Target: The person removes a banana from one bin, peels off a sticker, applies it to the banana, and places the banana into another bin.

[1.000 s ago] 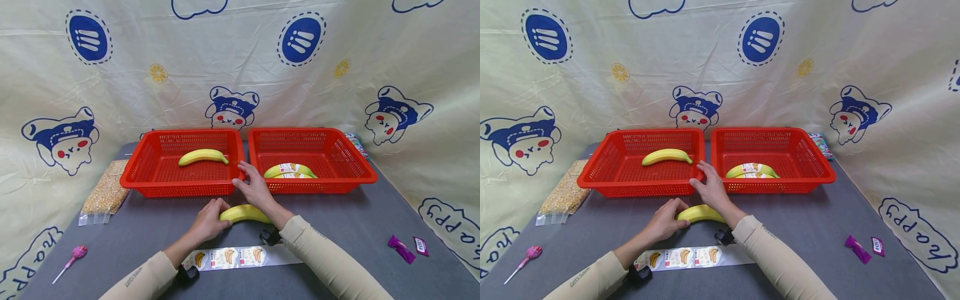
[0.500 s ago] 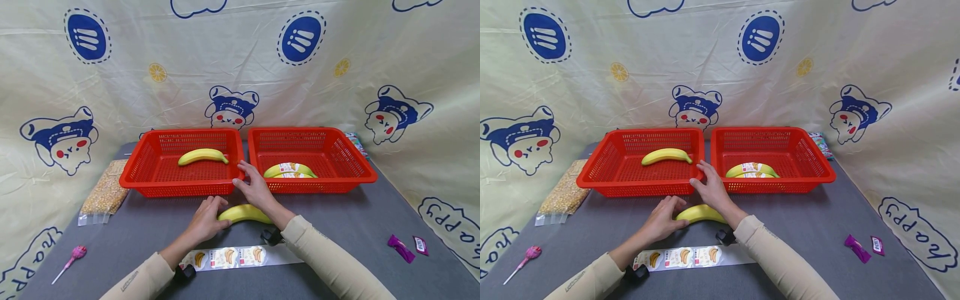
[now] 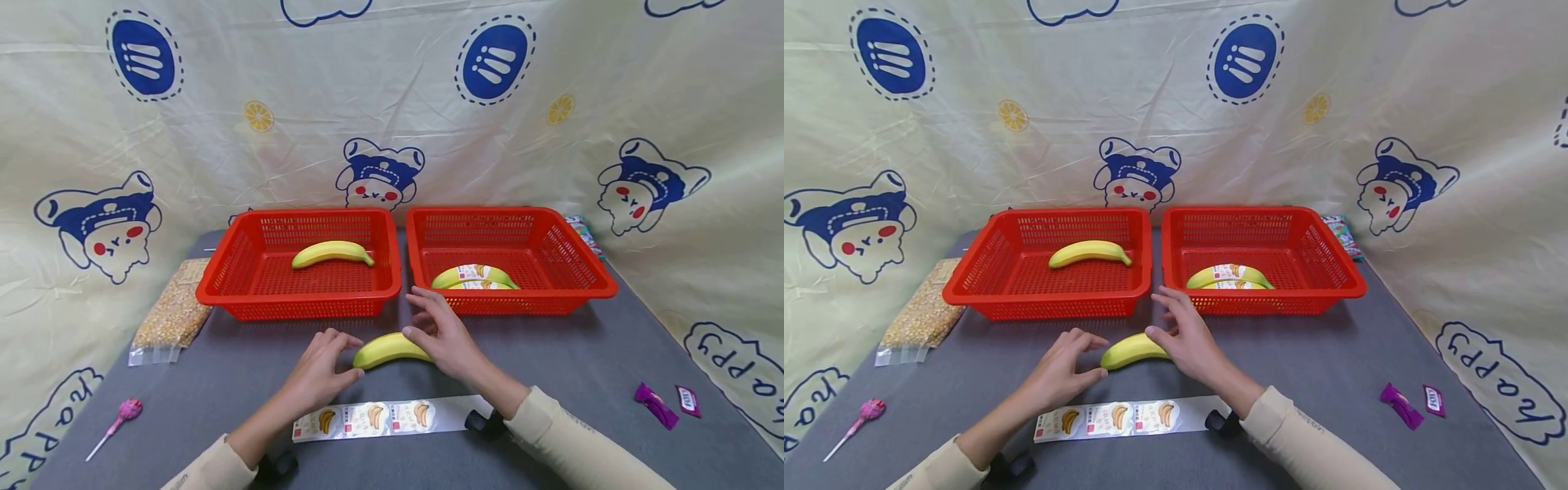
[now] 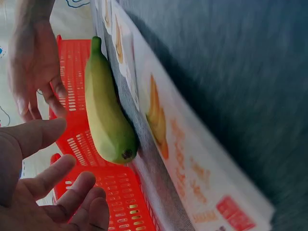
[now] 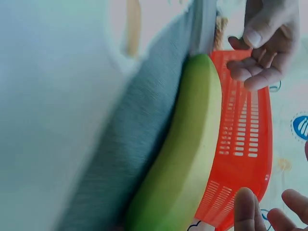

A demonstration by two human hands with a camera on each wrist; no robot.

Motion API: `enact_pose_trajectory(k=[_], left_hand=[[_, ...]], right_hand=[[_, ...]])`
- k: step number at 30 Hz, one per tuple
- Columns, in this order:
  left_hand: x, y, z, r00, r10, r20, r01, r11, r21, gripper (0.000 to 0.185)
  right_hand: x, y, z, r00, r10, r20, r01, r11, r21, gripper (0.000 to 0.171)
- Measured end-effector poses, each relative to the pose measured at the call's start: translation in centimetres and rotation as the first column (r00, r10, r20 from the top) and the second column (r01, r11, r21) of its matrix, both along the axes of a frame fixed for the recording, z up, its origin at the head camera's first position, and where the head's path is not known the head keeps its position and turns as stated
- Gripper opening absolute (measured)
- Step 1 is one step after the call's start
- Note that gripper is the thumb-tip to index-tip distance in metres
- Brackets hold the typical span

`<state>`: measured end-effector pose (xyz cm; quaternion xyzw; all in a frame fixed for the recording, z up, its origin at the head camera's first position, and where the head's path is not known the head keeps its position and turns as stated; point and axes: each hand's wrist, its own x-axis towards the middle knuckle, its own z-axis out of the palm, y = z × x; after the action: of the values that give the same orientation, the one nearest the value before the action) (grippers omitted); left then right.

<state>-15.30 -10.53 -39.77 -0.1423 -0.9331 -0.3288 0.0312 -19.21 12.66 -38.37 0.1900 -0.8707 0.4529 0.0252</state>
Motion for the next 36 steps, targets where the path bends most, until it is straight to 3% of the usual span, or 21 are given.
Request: enact_pose_trajectory(k=[7,14,18,30,36], left_hand=[[1.5,0.0,0.0,0.996,-0.092,-0.005,0.091,0.995,-0.049,0.033],[2.6,0.5,-0.5,0.979,-0.206,0.007,0.205,0.974,-0.094,0.031],[3.0,0.7,-0.9,0.969,-0.249,-0.005,0.247,0.963,-0.105,0.029],[3.1,1.3,-2.1,0.953,-0.301,0.025,0.302,0.951,-0.059,0.031],[3.0,1.4,-2.7,0.952,-0.306,-0.012,0.304,0.948,-0.092,0.029]], right_hand=[[3.4,1.9,-0.5,0.996,0.065,0.057,-0.072,0.987,0.146,0.051],[5.2,3.1,-1.7,0.978,0.192,0.086,-0.210,0.925,0.317,0.042],[5.5,3.6,-2.5,0.969,0.239,0.061,-0.244,0.900,0.362,0.038],[5.2,3.5,-3.6,0.951,0.287,0.117,-0.311,0.873,0.376,0.029],[5.2,3.4,-4.0,0.962,0.265,0.073,-0.270,0.866,0.421,0.028]])
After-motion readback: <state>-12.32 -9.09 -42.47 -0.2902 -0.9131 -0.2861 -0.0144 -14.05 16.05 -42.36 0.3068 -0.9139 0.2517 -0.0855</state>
